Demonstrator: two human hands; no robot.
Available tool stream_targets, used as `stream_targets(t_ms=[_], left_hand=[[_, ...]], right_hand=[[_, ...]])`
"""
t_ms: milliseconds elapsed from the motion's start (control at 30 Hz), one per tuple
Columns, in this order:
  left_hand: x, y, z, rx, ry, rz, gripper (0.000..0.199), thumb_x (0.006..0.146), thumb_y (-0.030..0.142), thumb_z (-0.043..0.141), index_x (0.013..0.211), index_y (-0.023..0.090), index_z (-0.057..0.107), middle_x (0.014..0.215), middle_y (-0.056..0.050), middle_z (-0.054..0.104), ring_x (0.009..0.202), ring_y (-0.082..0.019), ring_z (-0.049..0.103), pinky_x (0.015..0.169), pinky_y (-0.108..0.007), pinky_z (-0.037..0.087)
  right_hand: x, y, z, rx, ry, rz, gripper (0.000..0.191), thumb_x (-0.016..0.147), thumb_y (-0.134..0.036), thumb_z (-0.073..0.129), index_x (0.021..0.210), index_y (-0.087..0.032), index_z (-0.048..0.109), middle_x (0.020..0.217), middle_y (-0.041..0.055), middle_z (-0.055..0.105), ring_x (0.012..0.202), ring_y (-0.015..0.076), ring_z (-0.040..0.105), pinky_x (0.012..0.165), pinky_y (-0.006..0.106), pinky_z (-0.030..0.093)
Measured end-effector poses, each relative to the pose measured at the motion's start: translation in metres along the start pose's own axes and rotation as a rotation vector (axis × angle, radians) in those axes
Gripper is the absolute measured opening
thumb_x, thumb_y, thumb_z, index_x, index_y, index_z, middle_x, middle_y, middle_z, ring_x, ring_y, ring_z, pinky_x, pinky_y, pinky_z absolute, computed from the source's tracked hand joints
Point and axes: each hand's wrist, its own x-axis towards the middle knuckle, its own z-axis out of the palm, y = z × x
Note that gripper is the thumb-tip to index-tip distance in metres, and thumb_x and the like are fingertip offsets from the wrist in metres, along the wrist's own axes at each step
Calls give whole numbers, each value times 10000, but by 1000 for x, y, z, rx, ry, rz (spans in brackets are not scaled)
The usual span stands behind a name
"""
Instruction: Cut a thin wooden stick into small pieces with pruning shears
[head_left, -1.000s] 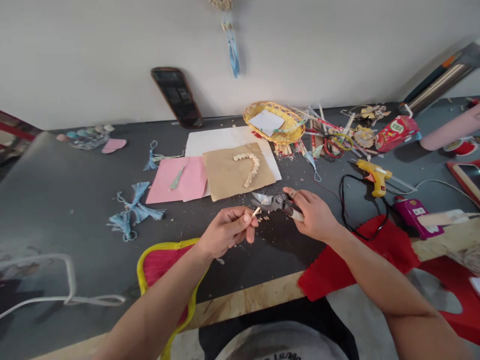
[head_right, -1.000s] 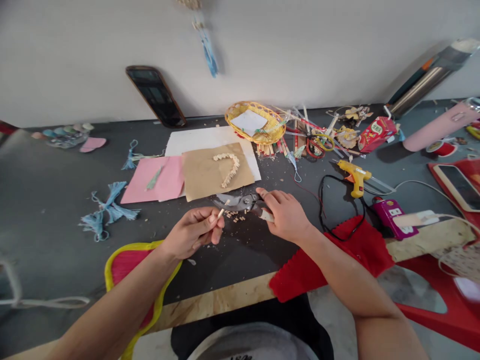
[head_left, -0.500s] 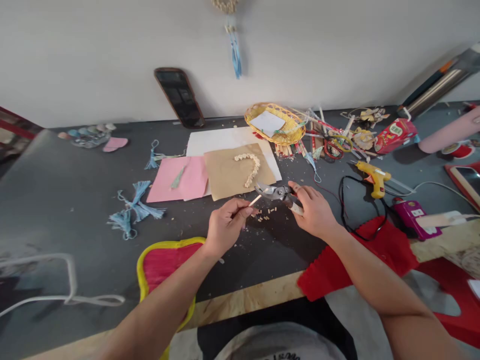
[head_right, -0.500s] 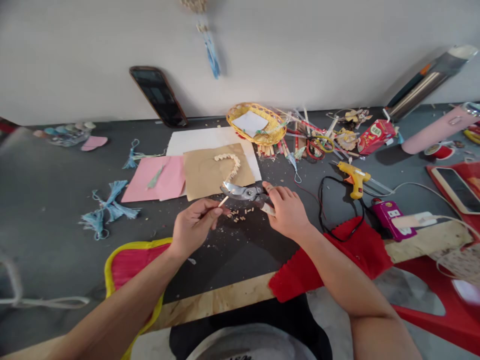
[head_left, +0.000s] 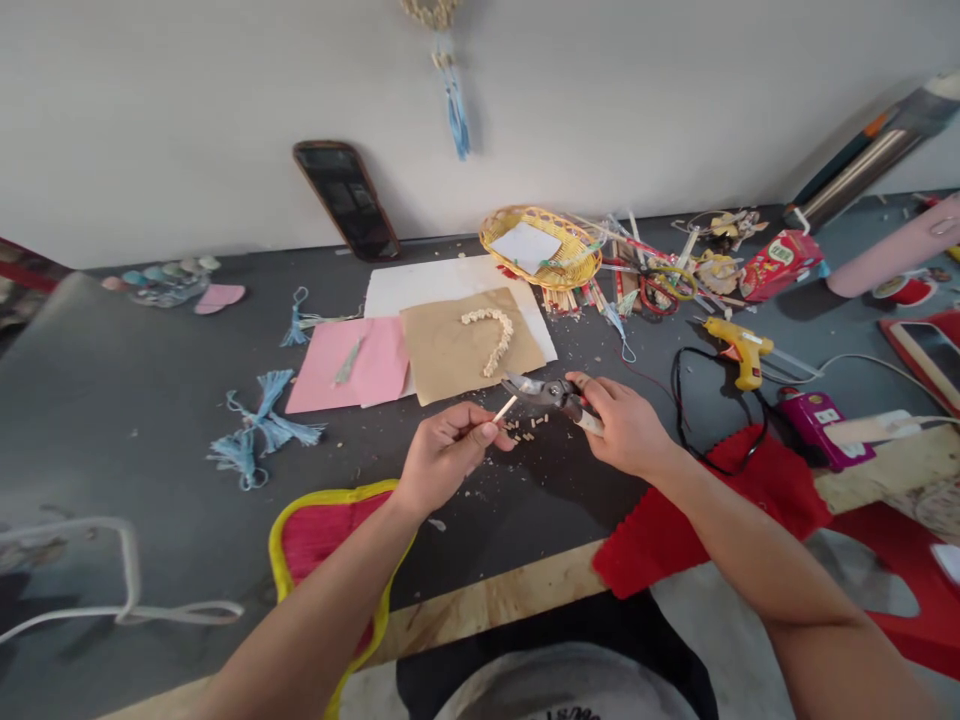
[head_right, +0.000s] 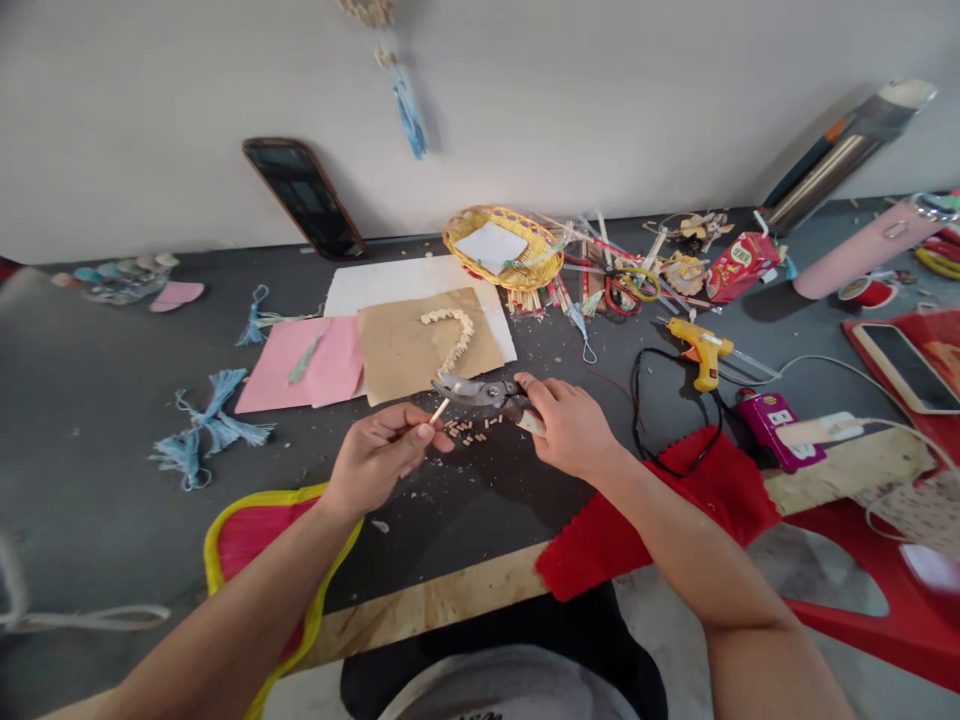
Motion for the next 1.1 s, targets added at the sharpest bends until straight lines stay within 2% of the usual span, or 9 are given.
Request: stream_targets(t_ms=[167, 300, 400, 533, 633, 700, 900, 1000, 1100], left_hand=[[0, 0, -1, -38, -16, -24, 288, 792, 416, 704, 771, 142, 618, 678, -58, 723, 382, -33, 333, 373, -193, 241], [0, 2, -2, -173, -137, -167, 317, 748, 421, 752, 737, 134, 617, 603, -51, 696, 355, -19, 299, 360, -183, 169], [2, 4, -3, -262, -214, -283, 333, 695, 415, 798, 714, 134, 620, 554, -51, 676, 330, -11, 262, 347, -183, 108], [3, 6, -5, -308, -238, -335, 331, 666, 397, 818, 687, 140, 611, 535, -50, 666, 318, -10, 249, 334, -184, 85], [3, 7, -6, -293, -220, -312, 334, 678, 405, 809, 684, 144, 600, 539, -42, 664, 323, -8, 245, 337, -184, 100], [4, 6, -4, -236, -168, -247, 337, 702, 428, 788, 705, 143, 610, 575, -43, 678, 340, -14, 273, 342, -184, 140], [6, 0, 0, 14, 1, -28, 310, 792, 426, 709, 870, 136, 630, 735, -55, 728, 453, -56, 461, 432, -190, 356], [6, -3, -1, 67, 23, 8, 250, 824, 382, 681, 855, 145, 607, 741, -45, 732, 446, -51, 459, 439, -188, 366], [5, -4, -3, 22, -15, -9, 240, 829, 368, 678, 797, 146, 592, 711, -39, 728, 402, -33, 399, 405, -180, 316]], right_hand=[[2, 5, 2, -35, 6, -10, 575, 817, -174, 516, 1382, -166, 407, 1141, 143, 627, 1026, 294, 586, 867, 433, 492], [4, 12, 1, -19, -22, -68, 646, 820, -193, 526, 1437, -149, 339, 1200, 159, 594, 1083, 309, 555, 897, 460, 480], [4, 13, 1, 9, -26, -90, 621, 822, -180, 506, 1425, -142, 363, 1175, 155, 602, 1068, 298, 561, 891, 451, 482], [2, 8, 0, 43, -13, -78, 560, 834, -180, 486, 1387, -147, 412, 1085, 133, 631, 987, 272, 593, 863, 420, 495], [1, 3, 0, 44, -8, -43, 551, 815, -166, 499, 1362, -161, 435, 1074, 126, 644, 968, 263, 606, 850, 396, 506], [1, 2, 0, 35, -3, -6, 561, 797, -158, 515, 1353, -170, 442, 1063, 121, 648, 954, 260, 613, 843, 390, 511], [4, 5, 6, -6, 47, 41, 559, 823, -193, 536, 1370, -162, 426, 1057, 131, 642, 981, 285, 611, 841, 425, 519], [5, 10, 7, 11, 50, 6, 541, 858, -220, 528, 1384, -164, 415, 1098, 142, 633, 1029, 295, 599, 873, 446, 513], [5, 15, 5, 43, 25, -46, 553, 853, -216, 535, 1390, -170, 411, 1150, 144, 617, 1053, 294, 585, 900, 456, 505]])
